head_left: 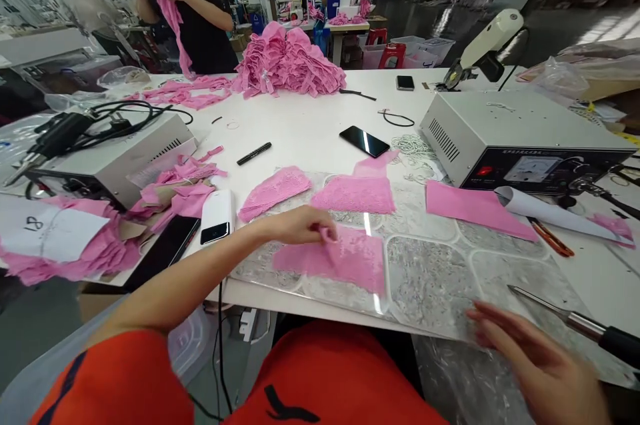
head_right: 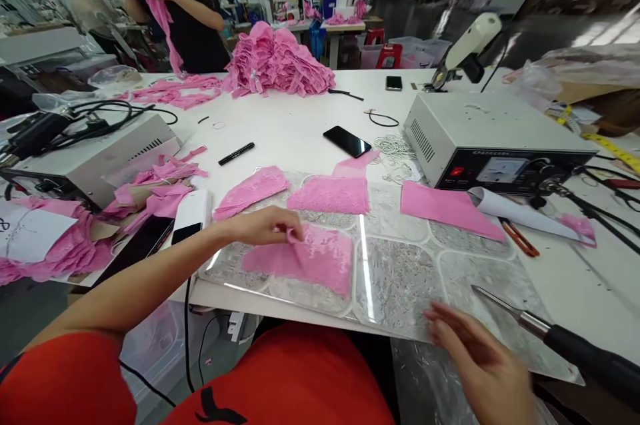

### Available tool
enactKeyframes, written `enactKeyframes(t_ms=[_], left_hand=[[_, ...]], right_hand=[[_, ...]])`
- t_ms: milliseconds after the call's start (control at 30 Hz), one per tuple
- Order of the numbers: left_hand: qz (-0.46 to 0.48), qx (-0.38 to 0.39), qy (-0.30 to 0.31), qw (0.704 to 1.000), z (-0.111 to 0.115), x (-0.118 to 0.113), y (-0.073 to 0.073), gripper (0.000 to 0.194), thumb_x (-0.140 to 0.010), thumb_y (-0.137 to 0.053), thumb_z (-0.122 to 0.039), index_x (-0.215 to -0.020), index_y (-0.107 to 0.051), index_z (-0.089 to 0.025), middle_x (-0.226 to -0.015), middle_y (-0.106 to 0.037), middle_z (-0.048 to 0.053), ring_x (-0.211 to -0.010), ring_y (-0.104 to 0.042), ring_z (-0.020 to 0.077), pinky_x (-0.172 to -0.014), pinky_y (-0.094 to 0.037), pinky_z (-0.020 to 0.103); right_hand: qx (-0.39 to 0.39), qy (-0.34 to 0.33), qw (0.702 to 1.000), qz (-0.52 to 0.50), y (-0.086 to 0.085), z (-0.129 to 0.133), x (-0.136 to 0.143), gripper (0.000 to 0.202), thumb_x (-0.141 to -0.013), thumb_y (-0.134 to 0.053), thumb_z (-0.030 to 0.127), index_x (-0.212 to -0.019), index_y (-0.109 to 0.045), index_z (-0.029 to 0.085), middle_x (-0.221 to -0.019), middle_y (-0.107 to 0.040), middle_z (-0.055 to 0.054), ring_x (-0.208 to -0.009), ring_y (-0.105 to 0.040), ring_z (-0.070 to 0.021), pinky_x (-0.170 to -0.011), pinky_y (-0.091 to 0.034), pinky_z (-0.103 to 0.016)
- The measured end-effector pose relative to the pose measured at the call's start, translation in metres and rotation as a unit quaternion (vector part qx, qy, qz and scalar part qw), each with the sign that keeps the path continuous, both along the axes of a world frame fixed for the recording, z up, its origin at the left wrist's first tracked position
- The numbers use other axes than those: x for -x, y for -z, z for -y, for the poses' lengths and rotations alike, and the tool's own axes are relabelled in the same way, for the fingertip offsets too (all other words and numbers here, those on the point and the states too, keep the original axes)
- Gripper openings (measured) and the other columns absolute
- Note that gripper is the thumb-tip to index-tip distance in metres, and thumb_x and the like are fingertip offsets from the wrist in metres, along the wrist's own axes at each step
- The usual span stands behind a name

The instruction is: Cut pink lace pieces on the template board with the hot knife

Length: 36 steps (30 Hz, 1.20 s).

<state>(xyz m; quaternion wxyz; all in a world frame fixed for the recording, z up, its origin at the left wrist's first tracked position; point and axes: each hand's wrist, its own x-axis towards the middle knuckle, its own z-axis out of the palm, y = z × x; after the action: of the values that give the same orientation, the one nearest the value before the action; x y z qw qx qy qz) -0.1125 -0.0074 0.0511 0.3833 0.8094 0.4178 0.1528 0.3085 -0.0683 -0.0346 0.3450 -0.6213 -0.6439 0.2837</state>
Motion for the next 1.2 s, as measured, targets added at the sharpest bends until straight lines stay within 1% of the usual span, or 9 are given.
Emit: enactKeyframes(t_ms=[33,100,200,333,500,600,767,967,1200], left_hand=[[0.000,-0.008,-0.011,1.000,0.010,0.011,0.006,0.027,-0.079,-0.053,-0.001,-0.092,-0.071,-0.016,-0.092,-0.071,0.003,-0.083,-0.065,0.0133,-0.072,-0.048,0.022],[0.002,-0.024,-0.028,0.999,0.027,0.026,0.014,0.037,-0.070,-0.048,0.005,-0.089,-0.071,-0.016,-0.093,-0.071,0.003,-0.087,-0.066,0.0139,-0.078,-0.049,0.023],[0.008,-0.050,-0.048,0.998,0.045,0.036,0.022,0.041,-0.066,-0.045,0.007,-0.089,-0.070,-0.016,-0.095,-0.071,0.003,-0.089,-0.067,0.0144,-0.084,-0.050,0.025],[0.019,-0.077,-0.067,0.995,0.061,0.037,0.026,0.038,-0.070,-0.048,0.007,-0.090,-0.068,-0.017,-0.102,-0.072,0.004,-0.095,-0.068,0.0155,-0.088,-0.051,0.026],[0.017,-0.136,-0.066,0.988,0.079,0.039,0.035,0.028,-0.082,-0.054,0.002,-0.094,-0.070,-0.018,-0.112,-0.071,0.007,-0.102,-0.069,0.0167,-0.091,-0.053,0.026],[0.000,-0.163,-0.075,0.984,0.088,0.041,0.042,0.021,-0.088,-0.058,-0.003,-0.095,-0.070,-0.018,-0.117,-0.070,0.009,-0.105,-0.069,0.0180,-0.092,-0.054,0.026],[-0.035,-0.207,-0.083,0.974,0.096,0.039,0.051,0.026,-0.087,-0.054,0.000,-0.097,-0.071,-0.018,-0.123,-0.068,0.011,-0.110,-0.069,0.0203,-0.093,-0.057,0.029],[-0.062,-0.272,-0.072,0.958,0.099,0.037,0.053,0.020,-0.092,-0.055,-0.005,-0.099,-0.070,-0.017,-0.125,-0.069,0.014,-0.110,-0.070,0.0227,-0.093,-0.059,0.033],[-0.087,-0.302,-0.074,0.947,0.103,0.040,0.056,0.021,-0.098,-0.052,-0.010,-0.104,-0.071,-0.017,-0.128,-0.068,0.016,-0.112,-0.069,0.0240,-0.095,-0.059,0.038]], right_hand=[[0.018,-0.030,0.999,-0.018,-0.006,-0.010,0.019,0.030,-0.080,-0.067,0.054,-0.094,-0.079,0.030,-0.088,-0.081,-0.006,-0.074,-0.077,-0.0264,-0.063,-0.064,-0.035],[0.003,-0.092,0.995,-0.023,-0.018,-0.035,0.059,0.033,-0.080,-0.064,0.054,-0.090,-0.078,0.026,-0.093,-0.081,-0.007,-0.081,-0.077,-0.0252,-0.069,-0.063,-0.034],[-0.017,-0.183,0.982,0.045,-0.027,-0.071,0.109,0.034,-0.084,-0.056,0.048,-0.094,-0.077,0.023,-0.085,-0.077,-0.006,-0.069,-0.069,-0.0193,-0.063,-0.057,-0.032],[-0.029,-0.224,0.968,0.105,-0.025,-0.097,0.143,0.028,-0.080,-0.061,0.041,-0.096,-0.074,0.023,-0.081,-0.073,-0.004,-0.062,-0.060,-0.0157,-0.060,-0.048,-0.031],[-0.032,-0.239,0.961,0.133,-0.021,-0.102,0.151,0.018,-0.081,-0.056,0.037,-0.078,-0.068,0.024,-0.074,-0.068,-0.003,-0.064,-0.059,-0.0165,-0.060,-0.044,-0.031],[-0.033,-0.242,0.959,0.143,-0.022,-0.106,0.153,0.020,-0.081,-0.053,0.037,-0.078,-0.066,0.023,-0.072,-0.066,-0.003,-0.064,-0.057,-0.0168,-0.063,-0.044,-0.032],[-0.025,-0.247,0.954,0.165,-0.026,-0.108,0.154,0.023,-0.083,-0.054,0.042,-0.080,-0.068,0.024,-0.076,-0.069,-0.004,-0.065,-0.058,-0.0176,-0.060,-0.043,-0.031],[-0.018,-0.247,0.951,0.185,-0.025,-0.104,0.152,0.020,-0.082,-0.054,0.038,-0.076,-0.065,0.023,-0.069,-0.066,-0.003,-0.062,-0.057,-0.0172,-0.058,-0.041,-0.031],[-0.027,-0.243,0.951,0.190,-0.030,-0.118,0.162,0.013,-0.081,-0.055,0.031,-0.075,-0.063,0.023,-0.073,-0.066,-0.003,-0.066,-0.057,-0.0169,-0.061,-0.041,-0.031]])
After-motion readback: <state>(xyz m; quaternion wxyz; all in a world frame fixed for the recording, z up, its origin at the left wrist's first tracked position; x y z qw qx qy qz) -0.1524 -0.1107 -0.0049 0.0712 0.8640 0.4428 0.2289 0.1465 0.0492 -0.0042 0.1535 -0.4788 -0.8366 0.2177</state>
